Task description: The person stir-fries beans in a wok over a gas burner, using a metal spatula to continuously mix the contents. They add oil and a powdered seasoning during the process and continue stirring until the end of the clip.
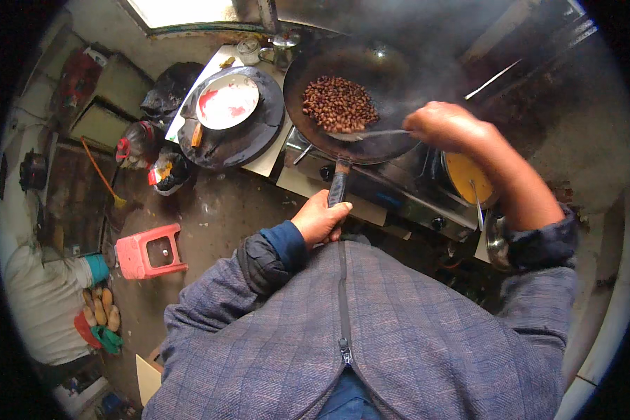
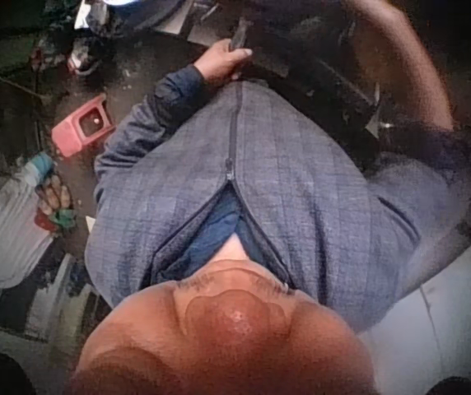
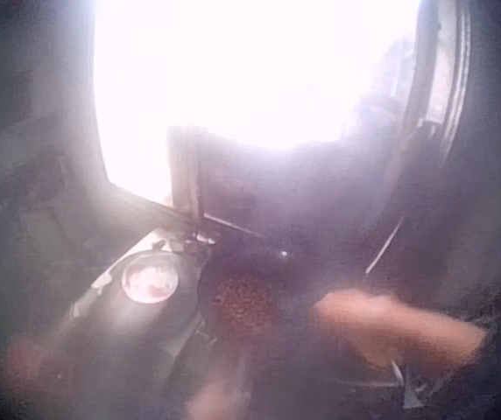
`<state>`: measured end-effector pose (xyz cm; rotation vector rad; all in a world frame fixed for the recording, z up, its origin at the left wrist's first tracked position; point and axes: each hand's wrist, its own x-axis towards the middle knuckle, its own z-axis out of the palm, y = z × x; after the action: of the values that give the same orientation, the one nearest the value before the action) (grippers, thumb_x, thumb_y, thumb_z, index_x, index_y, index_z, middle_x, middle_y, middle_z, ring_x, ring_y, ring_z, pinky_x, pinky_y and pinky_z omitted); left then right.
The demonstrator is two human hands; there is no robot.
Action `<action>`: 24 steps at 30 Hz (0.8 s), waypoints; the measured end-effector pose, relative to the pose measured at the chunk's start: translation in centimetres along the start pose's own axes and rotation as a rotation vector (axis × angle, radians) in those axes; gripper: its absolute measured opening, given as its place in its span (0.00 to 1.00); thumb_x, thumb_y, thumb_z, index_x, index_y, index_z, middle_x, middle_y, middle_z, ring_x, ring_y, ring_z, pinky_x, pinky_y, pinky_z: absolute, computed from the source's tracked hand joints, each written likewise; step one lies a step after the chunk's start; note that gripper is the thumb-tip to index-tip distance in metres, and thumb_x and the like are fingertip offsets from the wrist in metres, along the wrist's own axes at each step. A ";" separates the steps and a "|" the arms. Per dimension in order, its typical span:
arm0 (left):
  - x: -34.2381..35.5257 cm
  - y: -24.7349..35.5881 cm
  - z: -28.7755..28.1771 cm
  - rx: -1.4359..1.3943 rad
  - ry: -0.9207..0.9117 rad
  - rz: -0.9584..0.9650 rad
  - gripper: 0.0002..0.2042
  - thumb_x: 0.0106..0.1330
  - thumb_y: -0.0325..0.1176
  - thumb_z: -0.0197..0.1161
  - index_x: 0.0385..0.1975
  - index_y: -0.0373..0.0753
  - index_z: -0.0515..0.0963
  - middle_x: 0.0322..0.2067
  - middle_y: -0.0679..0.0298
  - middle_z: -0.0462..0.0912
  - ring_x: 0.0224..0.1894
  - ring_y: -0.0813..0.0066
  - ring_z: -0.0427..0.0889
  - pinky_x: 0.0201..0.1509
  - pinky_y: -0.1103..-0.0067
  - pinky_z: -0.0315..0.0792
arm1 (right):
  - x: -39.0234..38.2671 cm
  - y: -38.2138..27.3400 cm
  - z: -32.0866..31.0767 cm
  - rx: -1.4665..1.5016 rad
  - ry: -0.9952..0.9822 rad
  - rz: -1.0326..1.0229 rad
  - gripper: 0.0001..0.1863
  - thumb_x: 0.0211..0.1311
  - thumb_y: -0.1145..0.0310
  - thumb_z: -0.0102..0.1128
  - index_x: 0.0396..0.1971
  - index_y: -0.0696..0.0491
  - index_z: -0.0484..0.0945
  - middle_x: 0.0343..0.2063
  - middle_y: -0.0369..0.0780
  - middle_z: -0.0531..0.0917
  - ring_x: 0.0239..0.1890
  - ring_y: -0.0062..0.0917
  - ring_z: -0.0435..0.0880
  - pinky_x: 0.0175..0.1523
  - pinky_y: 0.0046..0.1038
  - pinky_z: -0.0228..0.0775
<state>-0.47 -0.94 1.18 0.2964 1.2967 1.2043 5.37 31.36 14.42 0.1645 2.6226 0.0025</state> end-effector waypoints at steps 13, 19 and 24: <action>0.3 -0.2 -0.4 0.006 -0.014 0.032 0.12 0.77 0.37 0.63 0.39 0.40 0.67 0.23 0.67 0.72 0.17 0.79 0.71 0.19 0.78 0.65 | -2.8 6.0 -2.8 -0.129 -0.008 0.195 0.09 0.63 0.66 0.65 0.39 0.50 0.90 0.38 0.49 0.91 0.45 0.48 0.90 0.49 0.46 0.82; 0.3 -0.5 -0.1 -0.019 0.029 0.047 0.11 0.76 0.36 0.64 0.39 0.39 0.68 0.23 0.67 0.73 0.17 0.79 0.71 0.19 0.78 0.65 | 0.4 3.1 1.0 -0.067 0.003 0.211 0.10 0.63 0.66 0.67 0.42 0.49 0.90 0.42 0.49 0.91 0.49 0.47 0.90 0.53 0.47 0.82; -0.2 0.3 0.2 -0.006 0.026 0.015 0.12 0.77 0.37 0.63 0.40 0.40 0.66 0.24 0.68 0.72 0.19 0.79 0.69 0.21 0.79 0.64 | 6.4 3.1 5.9 0.421 0.319 0.189 0.17 0.68 0.62 0.65 0.53 0.53 0.88 0.47 0.54 0.89 0.53 0.49 0.88 0.58 0.45 0.79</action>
<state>-0.41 -0.90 1.63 0.2877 1.3145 1.2287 3.11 35.01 6.29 0.6010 2.8785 -0.4974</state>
